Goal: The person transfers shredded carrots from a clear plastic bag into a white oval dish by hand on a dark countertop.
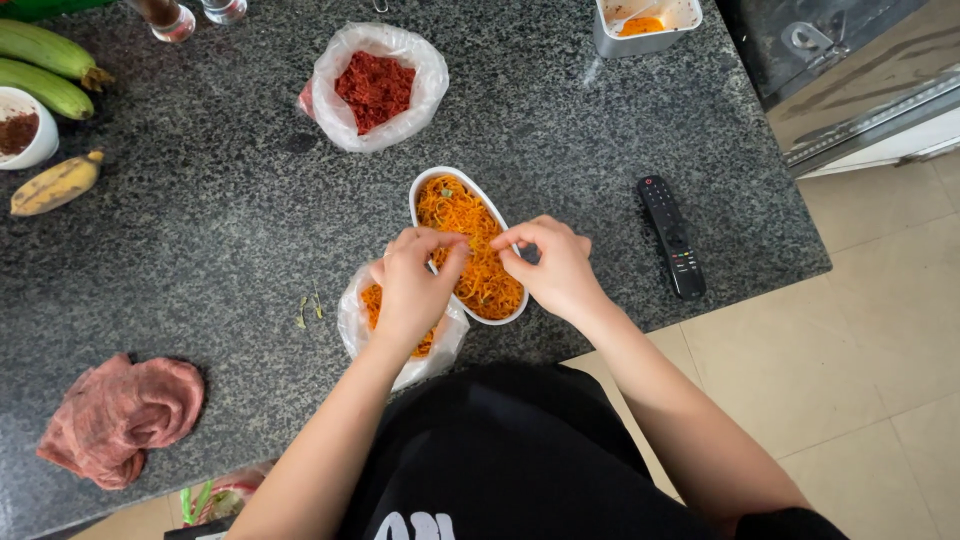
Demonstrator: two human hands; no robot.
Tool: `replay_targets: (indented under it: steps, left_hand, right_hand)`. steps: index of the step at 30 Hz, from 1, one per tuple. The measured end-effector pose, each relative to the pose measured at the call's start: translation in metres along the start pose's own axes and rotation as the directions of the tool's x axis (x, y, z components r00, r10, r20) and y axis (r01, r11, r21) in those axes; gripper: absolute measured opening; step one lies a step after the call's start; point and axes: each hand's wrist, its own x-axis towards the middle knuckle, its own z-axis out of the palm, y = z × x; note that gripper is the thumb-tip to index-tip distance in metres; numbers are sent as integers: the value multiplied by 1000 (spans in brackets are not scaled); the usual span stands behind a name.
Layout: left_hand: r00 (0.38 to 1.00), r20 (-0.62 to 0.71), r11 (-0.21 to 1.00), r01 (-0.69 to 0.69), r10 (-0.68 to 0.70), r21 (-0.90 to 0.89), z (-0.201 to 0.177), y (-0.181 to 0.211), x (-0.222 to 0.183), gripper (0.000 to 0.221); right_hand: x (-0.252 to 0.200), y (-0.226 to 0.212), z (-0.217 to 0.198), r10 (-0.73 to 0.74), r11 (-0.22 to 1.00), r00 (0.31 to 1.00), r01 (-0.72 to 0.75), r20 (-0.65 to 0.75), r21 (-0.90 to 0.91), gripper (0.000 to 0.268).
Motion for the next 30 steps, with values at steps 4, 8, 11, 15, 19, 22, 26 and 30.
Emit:
replay_targets:
  steps: [4,8,11,15,19,22,26,30]
  left_hand:
    - [999,3,999,40,-40,-24,-16,-8,-5,21]
    - [992,-41,993,118,-118,7,-36,-30,-18,23]
    - [981,-117,985,161,-153,68,-50,-50,-36,23]
    - [960,-212,964,216,-181,154,-56,-74,-67,20]
    - [950,-220,951,259,-220,168,-53,-80,-93,20]
    - [944,-252,947,262,-211,188,-49,-81,-103,22]
    - [942,-266,931,273,-207,241,-44,-85,-109,27]
    - [936,-171,941,327,-309,88,-42,-94,-109,32]
  right_hand:
    - [-11,3,3,76,997,997,-76,19,1,17]
    - [-22,16,8,128,990,992,-128,-2,53,19]
    - [-31,21,16,165,985,986,-166,13,55,20]
    - [-41,19,27,14,1000,1000,-14,-2,-6,18]
    - [-50,1,45,-132,985,991,130,-11,-112,14]
    - [-53,-25,55,-379,889,925,363,-5,-281,16]
    - [-45,-35,79,-485,815,869,489,94,-310,20]
    - [-28,-29,100,-491,678,843,527,218,-513,31]
